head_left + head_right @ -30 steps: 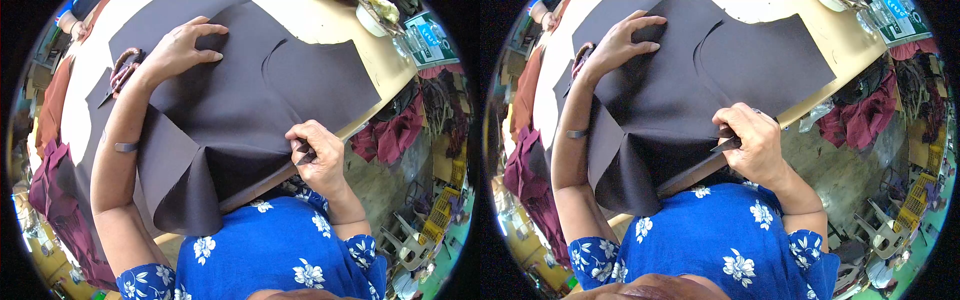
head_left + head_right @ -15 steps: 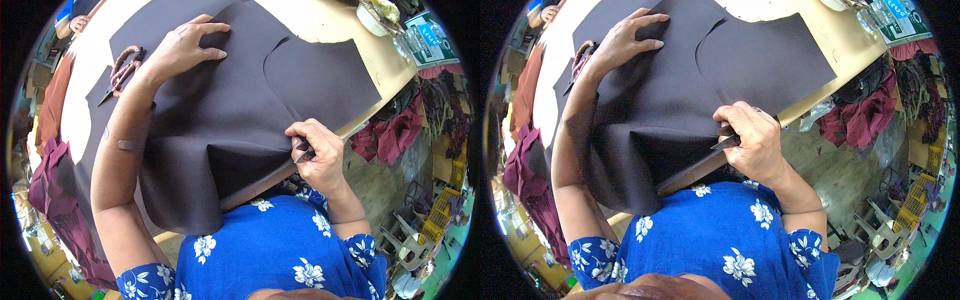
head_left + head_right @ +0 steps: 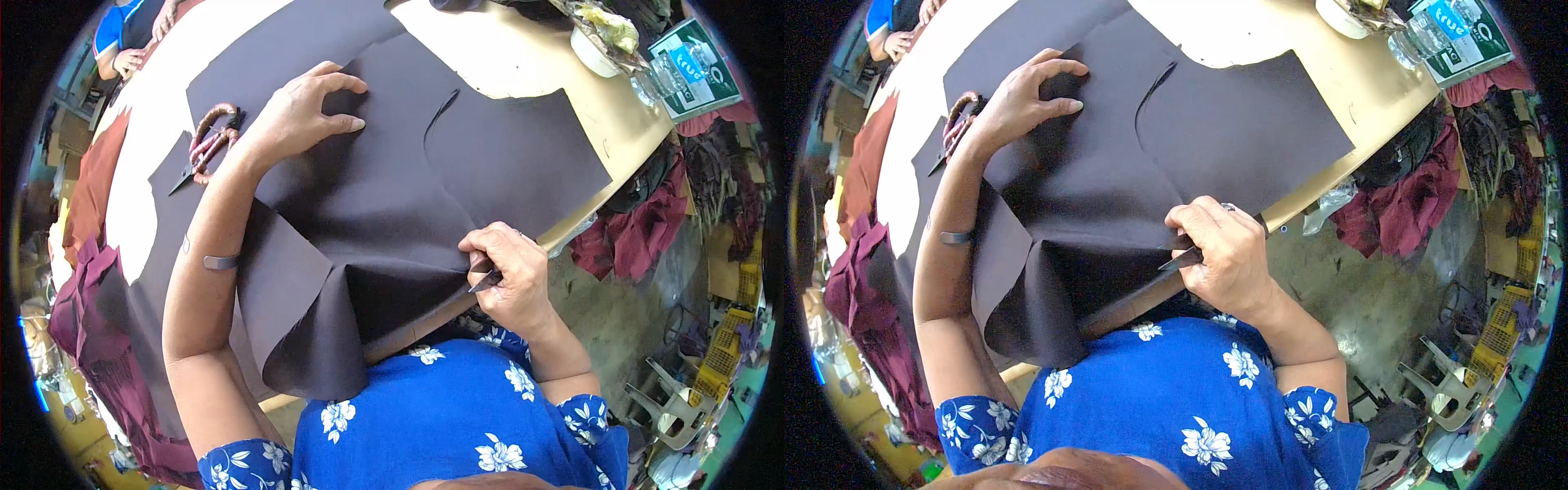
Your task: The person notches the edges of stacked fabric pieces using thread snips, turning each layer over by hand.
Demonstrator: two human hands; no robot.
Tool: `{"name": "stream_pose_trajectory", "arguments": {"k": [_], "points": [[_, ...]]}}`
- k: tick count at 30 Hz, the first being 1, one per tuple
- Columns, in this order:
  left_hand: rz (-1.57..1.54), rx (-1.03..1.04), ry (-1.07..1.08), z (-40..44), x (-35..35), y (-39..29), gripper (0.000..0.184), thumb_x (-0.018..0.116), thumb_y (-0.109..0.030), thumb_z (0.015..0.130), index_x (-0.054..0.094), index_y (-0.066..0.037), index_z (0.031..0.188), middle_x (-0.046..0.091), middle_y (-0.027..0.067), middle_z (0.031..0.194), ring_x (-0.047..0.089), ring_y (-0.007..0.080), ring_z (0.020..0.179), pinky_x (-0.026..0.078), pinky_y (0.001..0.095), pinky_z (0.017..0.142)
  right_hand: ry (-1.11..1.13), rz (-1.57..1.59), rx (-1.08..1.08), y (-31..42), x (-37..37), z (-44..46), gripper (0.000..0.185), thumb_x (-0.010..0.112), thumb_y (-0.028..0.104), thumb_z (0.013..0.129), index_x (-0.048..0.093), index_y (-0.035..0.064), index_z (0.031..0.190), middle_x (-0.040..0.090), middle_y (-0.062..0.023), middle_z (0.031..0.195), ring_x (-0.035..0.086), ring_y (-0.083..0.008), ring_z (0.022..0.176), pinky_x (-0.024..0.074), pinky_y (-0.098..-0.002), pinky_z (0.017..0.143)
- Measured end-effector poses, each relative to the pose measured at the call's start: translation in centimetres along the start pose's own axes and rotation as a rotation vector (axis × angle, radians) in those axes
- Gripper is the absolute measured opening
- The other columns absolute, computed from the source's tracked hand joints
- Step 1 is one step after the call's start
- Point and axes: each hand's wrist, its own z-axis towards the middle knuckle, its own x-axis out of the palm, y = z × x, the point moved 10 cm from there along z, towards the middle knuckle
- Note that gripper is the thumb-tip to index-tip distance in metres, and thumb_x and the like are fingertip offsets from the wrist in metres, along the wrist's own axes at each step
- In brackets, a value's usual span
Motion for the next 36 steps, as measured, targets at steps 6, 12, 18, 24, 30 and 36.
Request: {"name": "stream_pose_trajectory", "arguments": {"k": [6,12,18,24,30,36], "points": [[-0.03,0.001,0.026,0.2,0.0,0.1,0.045,0.071,-0.027,0.069,0.058,-0.011,0.11,0.052,0.011,0.11,0.05,0.0284,0.108,0.038,0.0358,0.095,-0.011,-0.02,-0.025,0.1,0.0,0.0,0.028,0.061,-0.005,0.053,0.055,0.0054,0.078,0.054,-0.0077,0.067,0.055,-0.0243,0.056,0.0421,-0.0334,0.052],[0.022,-0.006,-0.005,0.1,0.0,-0.4,0.049,0.071,-0.031,0.071,0.057,-0.016,0.115,0.047,0.0163,0.124,0.044,0.0318,0.117,0.034,0.0379,0.1,-0.035,0.012,-0.008,0.2,-0.4,0.1,0.023,0.055,-0.01,0.058,0.056,0.0022,0.077,0.054,-0.0101,0.066,0.055,-0.0235,0.056,0.0428,-0.0308,0.051],[0.024,-0.031,-0.002,0.4,0.2,-0.1,0.05,0.071,-0.031,0.07,0.056,-0.018,0.116,0.047,0.0126,0.126,0.043,0.0309,0.118,0.035,0.0381,0.1,-0.049,0.026,-0.008,0.0,-0.5,0.0,0.022,0.053,-0.013,0.062,0.056,0.0003,0.079,0.055,-0.0114,0.067,0.055,-0.0222,0.056,0.0433,-0.0288,0.051],[0.359,0.163,-0.28,-0.6,-1.4,-2.8,0.044,0.07,-0.025,0.069,0.057,-0.017,0.111,0.045,0.0066,0.127,0.048,0.0287,0.111,0.041,0.0398,0.091,-0.008,-0.029,-0.002,0.1,0.1,0.0,0.03,0.06,-0.004,0.055,0.056,0.0036,0.084,0.054,-0.0102,0.07,0.056,-0.0272,0.06,0.0437,-0.0351,0.055],[0.248,0.255,-0.02,-0.9,1.4,-5.1,0.018,0.059,-0.013,0.079,0.056,-0.006,0.095,0.056,0.0091,0.098,0.056,0.0302,0.09,0.045,0.0385,0.078,0.034,-0.056,0.017,-0.1,0.4,0.1,0.031,0.058,-0.007,0.057,0.058,0.0024,0.086,0.055,-0.0106,0.07,0.056,-0.0252,0.06,0.0444,-0.0326,0.055],[0.19,0.229,0.086,-4.2,1.8,-8.1,0.053,0.064,-0.033,0.076,0.047,-0.009,0.12,0.047,0.0207,0.12,0.05,0.0371,0.106,0.042,0.0403,0.09,-0.004,0.107,0.073,0.7,-2.0,0.3,0.035,0.056,-0.013,0.059,0.059,0.0012,0.09,0.059,-0.0116,0.078,0.06,-0.0203,0.064,0.0487,-0.0285,0.059]]}}
